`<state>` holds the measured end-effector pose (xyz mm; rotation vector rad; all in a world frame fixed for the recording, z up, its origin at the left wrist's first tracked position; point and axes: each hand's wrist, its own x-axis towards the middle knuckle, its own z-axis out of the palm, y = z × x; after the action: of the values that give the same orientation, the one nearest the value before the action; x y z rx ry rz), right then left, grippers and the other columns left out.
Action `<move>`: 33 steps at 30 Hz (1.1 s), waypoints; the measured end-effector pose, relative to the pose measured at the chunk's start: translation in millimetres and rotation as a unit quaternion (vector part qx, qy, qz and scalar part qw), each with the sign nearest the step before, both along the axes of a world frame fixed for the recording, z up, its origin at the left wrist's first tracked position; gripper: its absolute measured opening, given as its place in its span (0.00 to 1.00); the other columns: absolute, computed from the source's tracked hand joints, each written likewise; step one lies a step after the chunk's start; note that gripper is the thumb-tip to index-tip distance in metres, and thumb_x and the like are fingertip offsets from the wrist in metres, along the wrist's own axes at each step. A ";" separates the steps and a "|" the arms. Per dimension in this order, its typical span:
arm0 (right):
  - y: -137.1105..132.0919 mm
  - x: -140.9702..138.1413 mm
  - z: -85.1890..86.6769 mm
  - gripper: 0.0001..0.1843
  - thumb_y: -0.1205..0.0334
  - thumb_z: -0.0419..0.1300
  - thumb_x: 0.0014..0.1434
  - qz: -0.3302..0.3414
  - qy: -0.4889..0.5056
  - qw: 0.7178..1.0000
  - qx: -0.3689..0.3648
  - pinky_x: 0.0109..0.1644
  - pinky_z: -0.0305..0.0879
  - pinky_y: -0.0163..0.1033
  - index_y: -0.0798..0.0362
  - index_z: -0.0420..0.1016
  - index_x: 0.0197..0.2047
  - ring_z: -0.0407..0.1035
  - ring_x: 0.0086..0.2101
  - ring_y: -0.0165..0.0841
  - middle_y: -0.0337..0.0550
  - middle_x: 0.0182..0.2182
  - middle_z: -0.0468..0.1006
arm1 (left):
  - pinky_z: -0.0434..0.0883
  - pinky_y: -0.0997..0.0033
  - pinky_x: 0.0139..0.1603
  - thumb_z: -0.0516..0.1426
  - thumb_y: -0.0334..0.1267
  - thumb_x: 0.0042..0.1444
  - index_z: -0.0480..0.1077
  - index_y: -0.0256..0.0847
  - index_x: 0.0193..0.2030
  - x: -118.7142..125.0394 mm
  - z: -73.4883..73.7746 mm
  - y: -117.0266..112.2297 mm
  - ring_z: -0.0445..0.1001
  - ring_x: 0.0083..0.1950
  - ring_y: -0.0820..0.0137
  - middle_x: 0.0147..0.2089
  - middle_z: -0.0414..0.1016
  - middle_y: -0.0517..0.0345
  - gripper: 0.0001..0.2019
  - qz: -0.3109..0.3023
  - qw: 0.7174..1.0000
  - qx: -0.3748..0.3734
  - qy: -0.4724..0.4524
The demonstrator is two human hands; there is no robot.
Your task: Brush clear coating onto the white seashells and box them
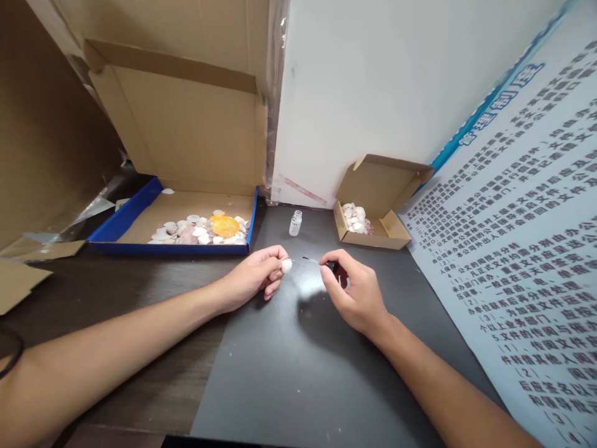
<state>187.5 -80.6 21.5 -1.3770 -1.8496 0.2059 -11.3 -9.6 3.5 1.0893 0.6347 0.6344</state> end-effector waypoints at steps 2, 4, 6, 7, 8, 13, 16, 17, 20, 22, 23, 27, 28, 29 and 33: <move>-1.2 -0.4 -0.4 0.04 0.64 0.55 0.62 0.053 0.025 0.998 0.017 0.31 0.62 0.32 0.52 0.71 0.40 0.66 0.24 0.26 0.37 0.28 0.75 | 0.59 0.80 0.17 0.53 0.34 0.56 0.61 0.41 0.32 0.1 0.1 0.0 0.56 0.16 0.81 0.20 0.56 0.71 0.04 0.000 1.000 0.000 0.001; -2.2 -1.4 -2.1 0.06 0.64 0.55 0.63 0.110 0.031 0.993 0.015 0.31 0.63 0.31 0.52 0.71 0.43 0.67 0.26 0.26 0.38 0.32 0.76 | 0.59 0.80 0.17 0.53 0.34 0.56 0.61 0.41 0.32 0.2 0.3 -0.3 0.57 0.16 0.81 0.20 0.56 0.71 0.04 0.000 1.000 0.001 0.003; -2.4 -2.3 -3.8 0.06 0.64 0.55 0.63 0.124 0.017 0.992 -0.007 0.31 0.63 0.31 0.52 0.72 0.43 0.67 0.25 0.26 0.38 0.31 0.76 | 0.59 0.80 0.17 0.53 0.34 0.56 0.61 0.41 0.32 0.3 0.6 -0.8 0.57 0.16 0.81 0.20 0.57 0.71 0.03 0.000 1.000 0.003 0.003; -2.1 -2.5 -4.3 0.06 0.64 0.55 0.63 0.110 0.006 0.994 -0.020 0.31 0.62 0.31 0.52 0.72 0.42 0.66 0.25 0.26 0.37 0.28 0.75 | 0.59 0.80 0.18 0.53 0.34 0.56 0.61 0.41 0.32 0.3 0.8 -1.1 0.57 0.16 0.81 0.20 0.56 0.71 0.03 0.000 1.000 0.003 0.003; -1.7 -2.5 -4.5 0.05 0.64 0.55 0.63 0.089 -0.003 0.996 -0.030 0.30 0.61 0.32 0.52 0.72 0.40 0.65 0.24 0.26 0.36 0.26 0.73 | 0.59 0.80 0.18 0.53 0.34 0.56 0.61 0.41 0.32 0.3 1.0 -1.3 0.57 0.16 0.81 0.20 0.57 0.71 0.03 0.000 1.000 0.004 0.002; -0.4 -2.1 -3.4 0.05 0.63 0.55 0.63 0.076 0.020 0.997 -0.017 0.30 0.62 0.32 0.52 0.72 0.40 0.64 0.23 0.26 0.36 0.26 0.74 | 0.59 0.80 0.17 0.53 0.34 0.57 0.61 0.41 0.33 0.3 1.2 -1.2 0.58 0.15 0.81 0.20 0.59 0.71 0.03 -0.001 1.000 0.005 0.005; -0.6 -3.2 -3.1 0.05 0.64 0.55 0.62 0.091 0.013 0.995 -0.026 0.30 0.62 0.31 0.52 0.72 0.41 0.65 0.23 0.26 0.36 0.27 0.75 | 0.61 0.79 0.16 0.53 0.34 0.58 0.61 0.41 0.34 0.4 1.9 -0.4 0.57 0.14 0.81 0.21 0.61 0.70 0.03 0.002 1.000 -0.002 0.010; -0.6 -3.5 -2.9 0.05 0.64 0.56 0.62 0.078 0.003 0.996 -0.034 0.30 0.61 0.31 0.52 0.72 0.39 0.65 0.23 0.26 0.35 0.25 0.74 | 0.61 0.79 0.15 0.54 0.34 0.58 0.61 0.41 0.34 0.5 2.2 -0.1 0.57 0.14 0.81 0.21 0.62 0.70 0.03 0.005 1.000 -0.006 0.009; -0.8 -3.5 -2.7 0.04 0.64 0.56 0.61 0.040 -0.003 0.999 -0.034 0.29 0.60 0.32 0.51 0.71 0.37 0.64 0.22 0.26 0.34 0.23 0.72 | 0.61 0.80 0.15 0.55 0.35 0.57 0.62 0.40 0.33 0.7 3.2 0.4 0.57 0.15 0.82 0.23 0.64 0.69 0.04 0.024 1.000 -0.016 0.003; -1.2 -3.3 -3.4 0.04 0.63 0.55 0.62 0.052 0.015 0.998 -0.019 0.30 0.62 0.32 0.51 0.72 0.39 0.65 0.23 0.26 0.36 0.25 0.74 | 0.61 0.81 0.15 0.56 0.34 0.56 0.62 0.40 0.34 0.8 3.6 0.5 0.59 0.16 0.82 0.24 0.65 0.68 0.05 0.041 0.999 -0.017 0.000; -1.3 -3.3 -4.1 0.05 0.63 0.55 0.63 0.066 0.021 0.997 -0.015 0.31 0.62 0.32 0.51 0.72 0.41 0.66 0.24 0.26 0.37 0.27 0.75 | 0.60 0.81 0.14 0.56 0.34 0.56 0.62 0.40 0.34 0.8 3.8 0.5 0.60 0.16 0.82 0.24 0.66 0.67 0.05 0.046 0.999 -0.016 -0.001; -0.5 -4.0 -6.3 0.07 0.62 0.56 0.63 0.062 -0.014 0.997 -0.047 0.32 0.63 0.33 0.50 0.72 0.43 0.67 0.25 0.27 0.37 0.29 0.76 | 0.58 0.82 0.13 0.56 0.33 0.55 0.61 0.40 0.34 1.1 5.0 0.3 0.60 0.15 0.81 0.24 0.66 0.67 0.05 0.056 0.998 -0.020 -0.002; 0.0 -3.9 -6.3 0.06 0.62 0.56 0.63 0.042 -0.025 0.997 -0.055 0.31 0.62 0.33 0.50 0.72 0.42 0.67 0.25 0.27 0.36 0.28 0.76 | 0.58 0.82 0.13 0.56 0.33 0.55 0.61 0.40 0.34 1.2 5.4 0.2 0.60 0.15 0.82 0.24 0.66 0.67 0.05 0.057 0.998 -0.021 -0.002; 0.4 -3.8 -6.1 0.05 0.62 0.56 0.63 0.024 -0.031 0.998 -0.058 0.31 0.61 0.33 0.50 0.72 0.41 0.67 0.25 0.27 0.36 0.27 0.75 | 0.58 0.82 0.13 0.56 0.33 0.55 0.61 0.40 0.34 1.4 5.7 0.0 0.60 0.15 0.82 0.24 0.66 0.67 0.05 0.058 0.998 -0.022 -0.001; 0.6 -3.2 -5.8 0.06 0.62 0.55 0.64 0.053 0.000 0.998 -0.029 0.34 0.63 0.33 0.51 0.72 0.43 0.69 0.27 0.27 0.37 0.31 0.77 | 0.57 0.82 0.13 0.56 0.34 0.55 0.60 0.40 0.33 1.5 5.7 -0.6 0.60 0.15 0.82 0.25 0.67 0.67 0.06 0.055 0.998 -0.019 0.007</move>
<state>184.3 -80.1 15.7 -1.3179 -1.9332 0.3159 -9.8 -10.2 9.2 1.0288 0.7203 0.7065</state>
